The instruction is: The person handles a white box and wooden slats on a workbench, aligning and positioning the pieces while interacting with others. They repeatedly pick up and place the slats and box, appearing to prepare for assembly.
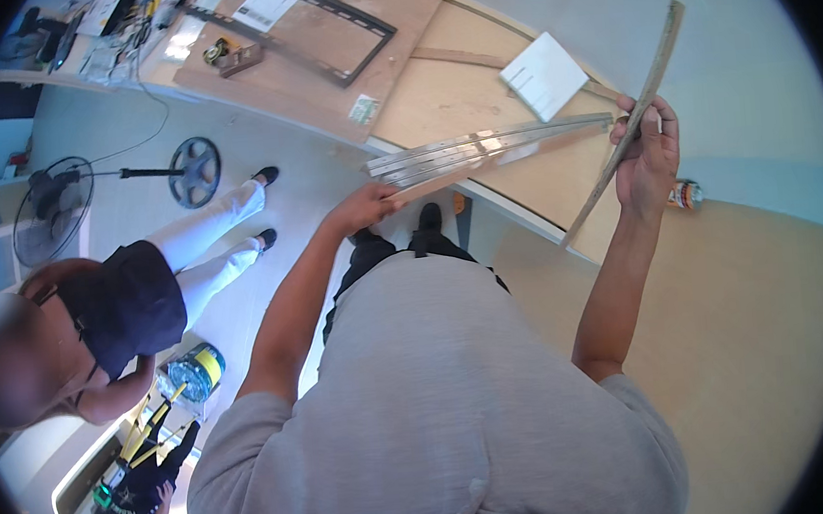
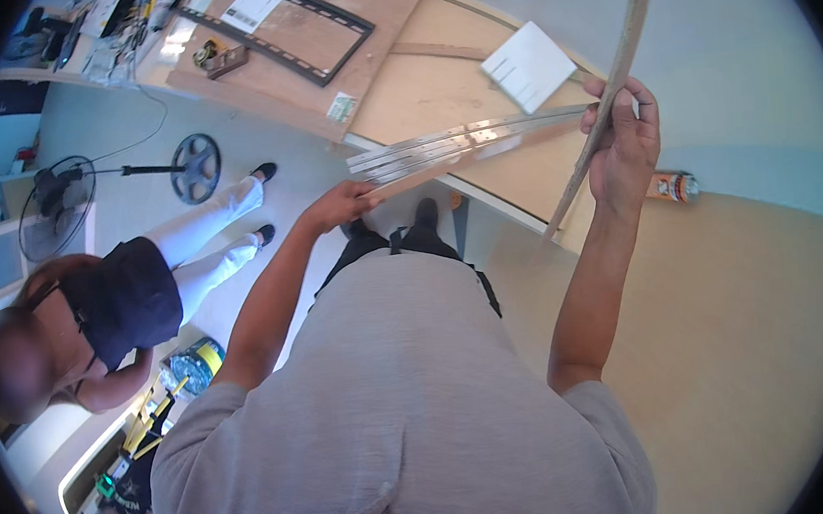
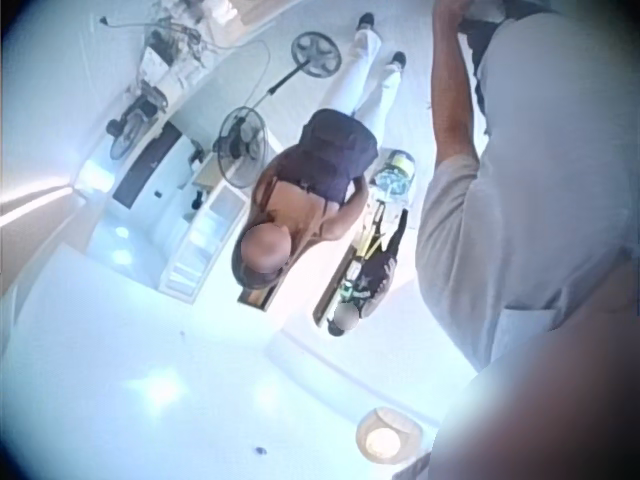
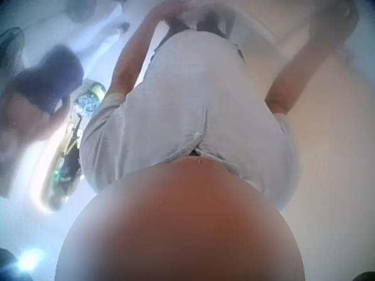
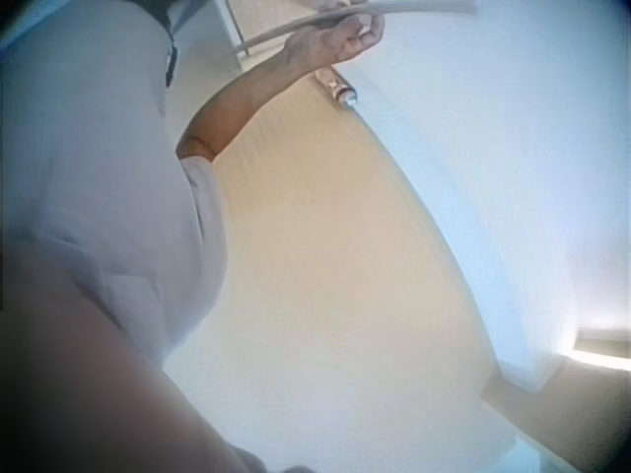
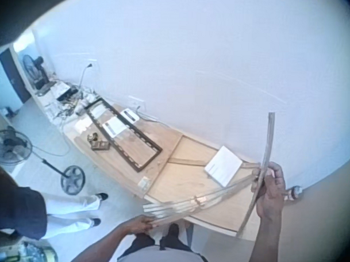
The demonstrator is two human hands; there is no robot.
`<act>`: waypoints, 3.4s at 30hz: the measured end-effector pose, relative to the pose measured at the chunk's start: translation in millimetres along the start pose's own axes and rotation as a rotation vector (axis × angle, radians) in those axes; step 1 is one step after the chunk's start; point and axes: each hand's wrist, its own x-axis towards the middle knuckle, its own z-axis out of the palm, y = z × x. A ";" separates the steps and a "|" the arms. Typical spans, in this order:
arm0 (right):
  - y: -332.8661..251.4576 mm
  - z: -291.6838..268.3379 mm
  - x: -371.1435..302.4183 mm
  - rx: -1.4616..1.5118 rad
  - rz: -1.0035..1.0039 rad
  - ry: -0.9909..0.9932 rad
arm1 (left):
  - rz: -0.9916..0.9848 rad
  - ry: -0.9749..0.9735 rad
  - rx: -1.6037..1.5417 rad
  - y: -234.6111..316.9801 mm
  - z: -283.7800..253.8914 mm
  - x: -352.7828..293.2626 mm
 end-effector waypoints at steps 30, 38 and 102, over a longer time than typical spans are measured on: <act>174.4 165.0 74.9 -1.128 -0.374 -1.221 | 0.158 0.852 -0.836 -8.9 -6.8 -10.3; 212.6 198.4 47.2 -1.036 -0.232 -1.505 | 0.321 0.841 -0.999 4.2 -57.4 -63.5; 395.9 146.8 141.4 -0.392 0.458 0.134 | 0.022 0.575 -0.560 -22.8 -35.2 -63.8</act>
